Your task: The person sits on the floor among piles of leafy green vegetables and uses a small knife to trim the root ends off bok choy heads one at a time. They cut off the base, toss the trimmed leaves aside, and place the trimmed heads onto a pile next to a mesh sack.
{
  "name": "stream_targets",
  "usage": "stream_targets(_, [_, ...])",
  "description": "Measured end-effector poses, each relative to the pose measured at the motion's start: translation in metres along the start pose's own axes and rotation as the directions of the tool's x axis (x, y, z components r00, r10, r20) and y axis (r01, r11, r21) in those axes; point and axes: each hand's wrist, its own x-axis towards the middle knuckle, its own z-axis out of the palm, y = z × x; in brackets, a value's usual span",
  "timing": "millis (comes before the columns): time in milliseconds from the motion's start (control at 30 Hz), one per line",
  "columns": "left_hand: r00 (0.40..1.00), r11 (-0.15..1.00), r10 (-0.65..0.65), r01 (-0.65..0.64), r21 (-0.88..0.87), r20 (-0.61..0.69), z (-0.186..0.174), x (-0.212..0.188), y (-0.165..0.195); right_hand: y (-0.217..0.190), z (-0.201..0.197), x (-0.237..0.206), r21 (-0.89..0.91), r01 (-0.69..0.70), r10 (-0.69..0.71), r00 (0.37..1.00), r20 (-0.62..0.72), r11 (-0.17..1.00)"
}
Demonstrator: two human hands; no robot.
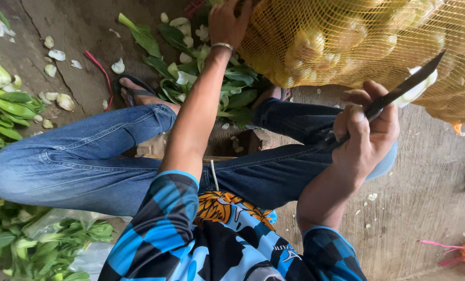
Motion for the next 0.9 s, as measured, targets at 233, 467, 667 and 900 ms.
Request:
stream_targets(233, [0.923, 0.964, -0.232, 0.261, -0.056, 0.308, 0.013, 0.023, 0.015, 0.006, 0.0, 0.007, -0.069, -0.011, 0.012, 1.0, 0.014, 0.998])
stream_targets(467, [0.995, 0.996, -0.064, 0.068, -0.05, 0.079, 0.019, 0.019, -0.003, 0.007, 0.017, 0.01, -0.086, -0.023, 0.022, 1.0, -0.004, 0.996])
stream_targets(667, [0.97, 0.971, -0.081, 0.026, -0.238, -0.227, -0.027, -0.037, -0.022, 0.002, 0.019, 0.009, -0.079, -0.024, 0.02, 0.999, -0.046, 0.997])
stream_targets(900, [0.849, 0.892, -0.384, 0.24, -0.383, -0.363, -0.109, -0.09, -0.1, 0.003, 0.032, 0.0, -0.112, -0.012, 0.012, 1.0, -0.002, 0.994])
